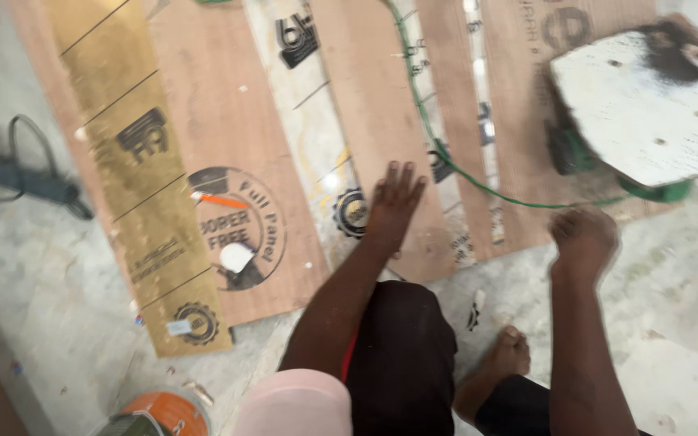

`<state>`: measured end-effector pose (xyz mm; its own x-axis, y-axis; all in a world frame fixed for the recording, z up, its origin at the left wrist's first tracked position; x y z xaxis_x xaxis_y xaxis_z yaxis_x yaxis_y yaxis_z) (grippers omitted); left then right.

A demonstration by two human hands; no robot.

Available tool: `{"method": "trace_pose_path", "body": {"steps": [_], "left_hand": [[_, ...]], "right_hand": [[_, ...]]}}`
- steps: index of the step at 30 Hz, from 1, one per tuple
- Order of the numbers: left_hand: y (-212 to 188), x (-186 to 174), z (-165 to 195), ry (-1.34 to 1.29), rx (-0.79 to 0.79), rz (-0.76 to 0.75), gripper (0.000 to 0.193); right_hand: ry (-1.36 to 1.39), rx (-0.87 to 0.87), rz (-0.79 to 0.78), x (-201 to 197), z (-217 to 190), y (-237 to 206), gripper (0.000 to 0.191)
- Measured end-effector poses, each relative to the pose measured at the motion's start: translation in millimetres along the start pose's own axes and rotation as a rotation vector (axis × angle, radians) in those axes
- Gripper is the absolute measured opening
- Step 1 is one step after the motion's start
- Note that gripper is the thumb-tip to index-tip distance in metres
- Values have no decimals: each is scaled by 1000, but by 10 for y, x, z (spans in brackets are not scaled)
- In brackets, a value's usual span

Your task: The person uses a circular saw to cut a long wooden plank on the floor. They measure and mark the wood with a pencil and tape measure, then make a straight cut along the marked line. The person is barefoot and works in a cluttered workshop environment.

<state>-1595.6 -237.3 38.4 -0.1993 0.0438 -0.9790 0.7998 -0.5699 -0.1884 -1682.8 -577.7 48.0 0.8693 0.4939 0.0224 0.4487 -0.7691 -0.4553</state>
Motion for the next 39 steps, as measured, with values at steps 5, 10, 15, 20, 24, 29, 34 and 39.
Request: {"method": "trace_pose_path", "body": {"steps": [5,10,15,20,24,29,34,39], "left_hand": [[48,-339,-6,-145,26,52,160],[119,-236,-33,-207,46,73,152],[113,-150,-92,-238,94,162,140],[161,-221,-87,-167,157,452,98],[224,-300,-117,-264,142,391,93],[206,-330,-119,-270,122,270,101],[177,-177,-202,-141,170,502,98],[448,-184,179,-553,-139,287,121]], "right_hand": [[408,539,298,-1112,-95,823,68],[705,704,255,-541,-235,1281,75],[938,677,194,-222,-454,1382,42],[860,682,231,-159,-551,1560,42],[856,693,208,-153,-535,1721,40],[896,699,187,-70,-555,1722,30],[954,801,372,184,-617,1477,19],[968,792,345,547,-686,940,7]]}}
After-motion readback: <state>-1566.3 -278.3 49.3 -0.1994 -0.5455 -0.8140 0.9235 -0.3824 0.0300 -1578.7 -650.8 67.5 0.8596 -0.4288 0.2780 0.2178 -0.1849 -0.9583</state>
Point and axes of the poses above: each hand's wrist, its own y-axis towards the middle knuckle, its own x-axis out of the palm, z = x × y, the point moved 1 cm from there along y, towards the middle knuckle, and after that the axes turned 15 degrees about z, right-handed, at the moved point
